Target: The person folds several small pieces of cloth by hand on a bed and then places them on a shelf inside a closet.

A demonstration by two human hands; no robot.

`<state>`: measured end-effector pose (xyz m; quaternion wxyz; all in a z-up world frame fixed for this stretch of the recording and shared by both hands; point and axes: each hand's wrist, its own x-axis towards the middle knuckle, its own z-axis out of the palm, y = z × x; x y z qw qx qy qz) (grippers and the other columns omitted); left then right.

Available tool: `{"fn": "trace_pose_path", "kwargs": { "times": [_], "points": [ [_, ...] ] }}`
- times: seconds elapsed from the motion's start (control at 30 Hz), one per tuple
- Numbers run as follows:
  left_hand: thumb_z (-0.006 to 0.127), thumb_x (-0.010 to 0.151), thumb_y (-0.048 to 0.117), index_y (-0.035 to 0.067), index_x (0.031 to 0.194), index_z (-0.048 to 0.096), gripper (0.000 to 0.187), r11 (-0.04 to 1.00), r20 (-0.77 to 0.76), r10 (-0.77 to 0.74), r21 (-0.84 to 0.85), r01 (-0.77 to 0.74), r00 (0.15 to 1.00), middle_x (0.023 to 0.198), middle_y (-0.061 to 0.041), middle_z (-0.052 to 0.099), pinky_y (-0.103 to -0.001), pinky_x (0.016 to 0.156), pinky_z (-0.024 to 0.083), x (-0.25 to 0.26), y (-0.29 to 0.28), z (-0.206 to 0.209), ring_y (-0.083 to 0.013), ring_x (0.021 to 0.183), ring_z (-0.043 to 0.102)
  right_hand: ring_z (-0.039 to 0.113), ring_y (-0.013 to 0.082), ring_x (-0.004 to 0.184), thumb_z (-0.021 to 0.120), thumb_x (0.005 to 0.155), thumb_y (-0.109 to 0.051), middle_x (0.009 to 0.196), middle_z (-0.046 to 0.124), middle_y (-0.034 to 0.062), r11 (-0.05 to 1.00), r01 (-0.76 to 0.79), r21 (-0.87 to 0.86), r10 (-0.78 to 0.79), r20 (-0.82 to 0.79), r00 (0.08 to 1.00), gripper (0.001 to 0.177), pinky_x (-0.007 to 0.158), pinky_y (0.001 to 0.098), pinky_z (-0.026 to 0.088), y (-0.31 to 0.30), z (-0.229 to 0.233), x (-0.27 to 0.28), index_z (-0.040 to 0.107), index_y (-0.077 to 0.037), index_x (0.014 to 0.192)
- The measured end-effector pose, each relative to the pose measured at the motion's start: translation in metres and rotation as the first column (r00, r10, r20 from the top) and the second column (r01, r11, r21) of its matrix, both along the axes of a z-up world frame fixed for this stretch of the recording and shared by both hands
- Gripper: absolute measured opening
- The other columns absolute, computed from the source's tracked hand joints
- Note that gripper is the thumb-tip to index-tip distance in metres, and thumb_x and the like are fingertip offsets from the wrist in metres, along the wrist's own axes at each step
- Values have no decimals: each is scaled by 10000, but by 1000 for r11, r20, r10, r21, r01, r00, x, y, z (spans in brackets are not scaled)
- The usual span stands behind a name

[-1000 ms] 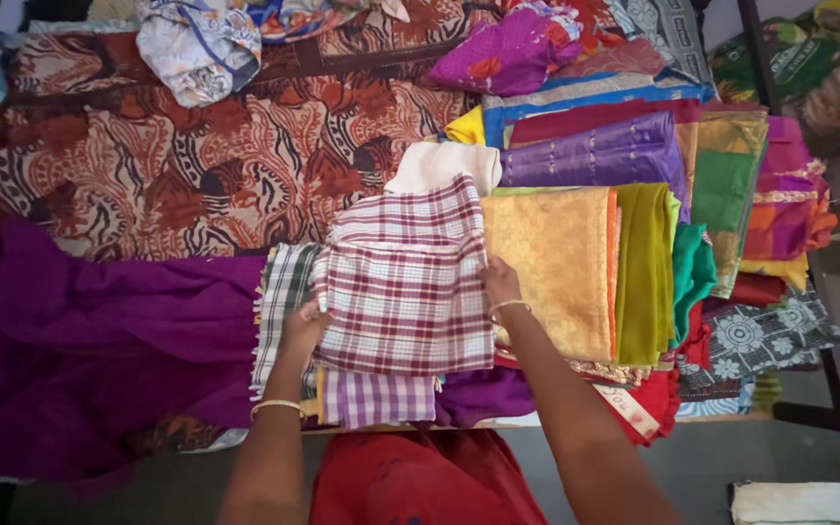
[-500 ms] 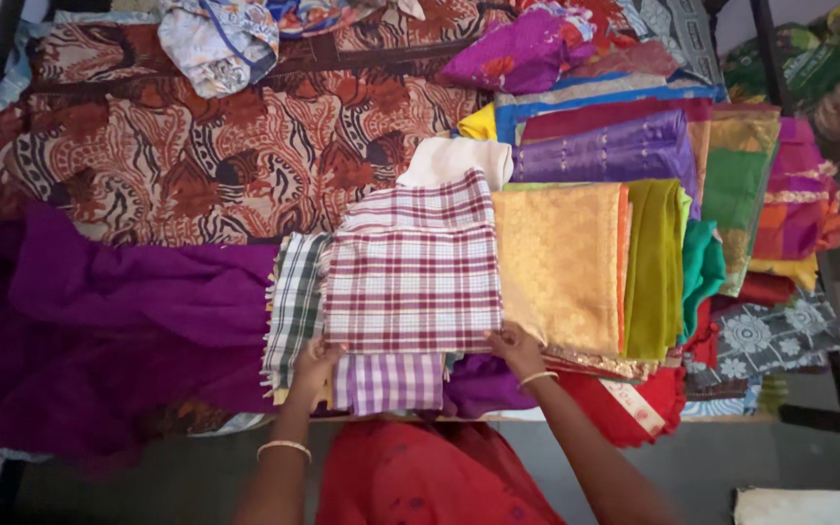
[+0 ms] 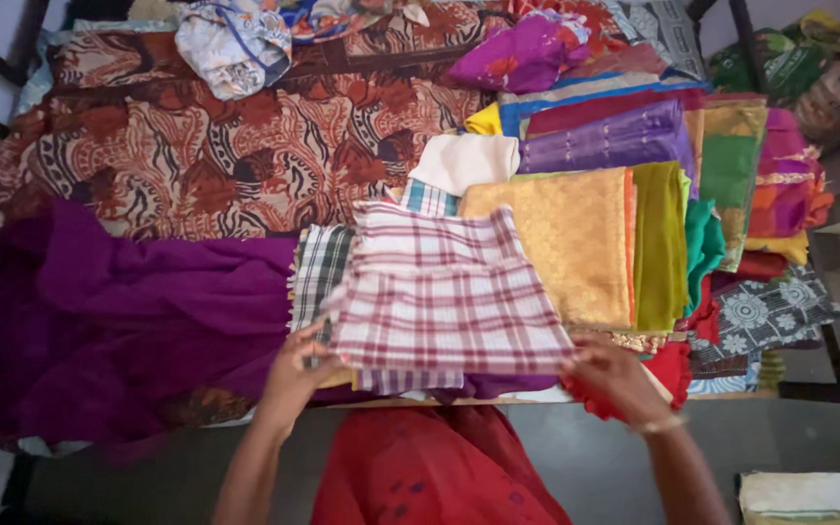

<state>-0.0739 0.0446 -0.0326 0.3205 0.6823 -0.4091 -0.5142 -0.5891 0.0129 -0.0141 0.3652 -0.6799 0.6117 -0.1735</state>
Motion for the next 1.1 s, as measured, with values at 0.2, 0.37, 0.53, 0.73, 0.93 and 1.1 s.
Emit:
{"fn": "trace_pose_path", "kwargs": {
  "times": [0.2,0.37,0.53,0.73,0.93,1.1],
  "points": [
    [773,834,348,78,952,732,297,1000,-243,-15,2,16,970,1503,-40,567,-429,1075,463,-6,6,22,-234,1263,626,681,202,1063,726,893,-303,1256,741,123,920,177,350,-315,389,866,412,923,363,527,18,31,2,749,41,1117],
    [710,950,336,77,1187,699,351,990,-352,141,62,-127,925,1181,-116,718,-416,1000,456,-24,-106,-24,-254,1141,615,649,175,1094,589,978,-235,1189,687,83,992,72,-102,-82,-91,993,469,989,331,531,-87,-4,14,675,-144,1429],
    [711,914,337,35,1520,335,774,960,37,8,-280,2,999,1455,-224,508,-476,1111,434,-42,-191,-69,-348,1317,542,604,282,1195,637,1041,-359,1272,586,188,848,483,216,-519,519,679,493,1025,419,513,-199,-122,23,613,30,1343],
    [680,972,374,196,1640,68,924,792,620,-562,213,572,547,1709,-167,-95,-661,1215,-17,-125,-137,-66,-326,1576,-32,629,355,1149,603,1147,-377,1227,670,214,894,342,-289,-440,-427,790,372,1034,431,509,-142,-225,45,642,-22,1248],
    [644,967,439,223,1648,-17,974,618,549,-744,351,703,381,1712,-93,-136,-661,1217,-67,-161,-95,-74,-320,1573,-132,573,328,1264,604,941,-549,1368,594,139,409,260,875,-912,405,73,683,913,400,585,-60,-231,76,504,-85,1433],
    [670,940,425,225,1645,6,989,607,544,-764,426,671,347,1731,-59,-96,-656,1233,-40,-167,-95,-92,-303,1588,-114,542,379,1296,733,939,-342,1391,530,230,378,368,850,-919,393,36,705,974,472,595,-91,-239,93,416,-22,1480]
  ]
}}
